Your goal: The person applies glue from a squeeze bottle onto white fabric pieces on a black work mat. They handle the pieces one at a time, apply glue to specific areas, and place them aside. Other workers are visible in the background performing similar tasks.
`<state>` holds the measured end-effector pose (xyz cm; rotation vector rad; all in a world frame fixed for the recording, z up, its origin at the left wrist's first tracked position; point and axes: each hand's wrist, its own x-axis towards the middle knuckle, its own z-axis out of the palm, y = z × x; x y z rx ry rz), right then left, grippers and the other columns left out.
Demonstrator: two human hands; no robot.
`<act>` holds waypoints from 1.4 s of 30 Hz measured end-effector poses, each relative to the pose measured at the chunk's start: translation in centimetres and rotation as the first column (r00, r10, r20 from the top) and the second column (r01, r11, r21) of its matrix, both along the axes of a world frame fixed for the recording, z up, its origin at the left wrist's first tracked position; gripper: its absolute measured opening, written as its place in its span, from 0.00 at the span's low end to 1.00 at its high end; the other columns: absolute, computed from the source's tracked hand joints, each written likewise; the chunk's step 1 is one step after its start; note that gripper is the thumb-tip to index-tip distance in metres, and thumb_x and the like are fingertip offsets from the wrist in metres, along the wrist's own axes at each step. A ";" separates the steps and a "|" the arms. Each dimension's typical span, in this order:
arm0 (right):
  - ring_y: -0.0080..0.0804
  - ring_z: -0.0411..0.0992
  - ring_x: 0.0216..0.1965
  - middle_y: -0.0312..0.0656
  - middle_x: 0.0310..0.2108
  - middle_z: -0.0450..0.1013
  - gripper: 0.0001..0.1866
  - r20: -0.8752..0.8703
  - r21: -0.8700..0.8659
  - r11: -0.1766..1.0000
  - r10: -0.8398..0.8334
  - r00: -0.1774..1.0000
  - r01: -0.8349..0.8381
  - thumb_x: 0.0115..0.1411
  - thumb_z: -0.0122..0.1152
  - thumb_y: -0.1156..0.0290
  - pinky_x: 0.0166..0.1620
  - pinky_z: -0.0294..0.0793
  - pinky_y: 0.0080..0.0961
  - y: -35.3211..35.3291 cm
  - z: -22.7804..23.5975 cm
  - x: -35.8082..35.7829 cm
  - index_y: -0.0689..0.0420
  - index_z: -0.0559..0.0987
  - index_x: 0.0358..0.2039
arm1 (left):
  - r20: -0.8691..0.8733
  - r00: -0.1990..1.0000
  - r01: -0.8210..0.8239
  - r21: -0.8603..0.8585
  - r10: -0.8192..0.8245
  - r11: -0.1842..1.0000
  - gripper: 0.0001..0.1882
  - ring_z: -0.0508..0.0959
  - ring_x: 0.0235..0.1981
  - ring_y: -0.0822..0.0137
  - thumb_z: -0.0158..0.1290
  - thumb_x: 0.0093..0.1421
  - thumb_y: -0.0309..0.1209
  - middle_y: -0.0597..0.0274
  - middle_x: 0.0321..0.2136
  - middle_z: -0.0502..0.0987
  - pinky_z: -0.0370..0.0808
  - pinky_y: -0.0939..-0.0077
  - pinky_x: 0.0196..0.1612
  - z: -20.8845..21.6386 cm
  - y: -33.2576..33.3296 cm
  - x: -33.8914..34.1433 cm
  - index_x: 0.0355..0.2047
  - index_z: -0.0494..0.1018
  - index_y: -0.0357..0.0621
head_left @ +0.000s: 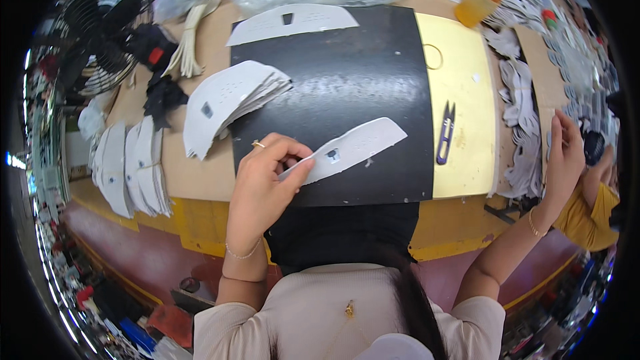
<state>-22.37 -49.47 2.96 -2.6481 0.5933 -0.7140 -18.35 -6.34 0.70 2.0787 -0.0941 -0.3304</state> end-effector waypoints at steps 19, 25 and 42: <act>0.30 0.70 0.36 0.33 0.32 0.72 0.14 0.031 0.121 0.370 0.926 0.376 -0.921 0.45 0.70 0.71 0.41 0.62 0.31 21.1 -3.9 2.2 0.55 0.80 0.35 | 0.553 0.789 0.264 0.089 -0.268 0.960 0.09 0.78 0.33 0.64 0.62 0.46 0.20 0.65 0.34 0.80 0.71 0.72 0.34 -1.7 0.3 -2.4 0.25 0.72 0.42; 0.28 0.70 0.33 0.32 0.31 0.72 0.12 0.065 0.120 0.349 0.931 0.358 -0.929 0.44 0.70 0.73 0.39 0.62 0.30 21.5 -2.9 2.1 0.54 0.80 0.31 | 0.556 0.790 0.271 0.060 -0.258 0.961 0.10 0.79 0.33 0.65 0.62 0.46 0.19 0.66 0.32 0.80 0.71 0.72 0.36 -0.6 0.0 -2.3 0.27 0.74 0.44; 0.28 0.75 0.35 0.45 0.39 0.77 0.26 0.129 0.684 0.476 0.667 0.734 -0.553 0.51 0.68 0.71 0.43 0.73 0.25 18.6 -0.7 0.7 0.60 0.75 0.52 | 0.161 0.943 -0.246 -0.250 0.291 0.936 0.12 0.77 0.31 0.75 0.62 0.52 0.24 0.64 0.30 0.80 0.74 0.81 0.37 3.4 11.0 4.8 0.38 0.78 0.38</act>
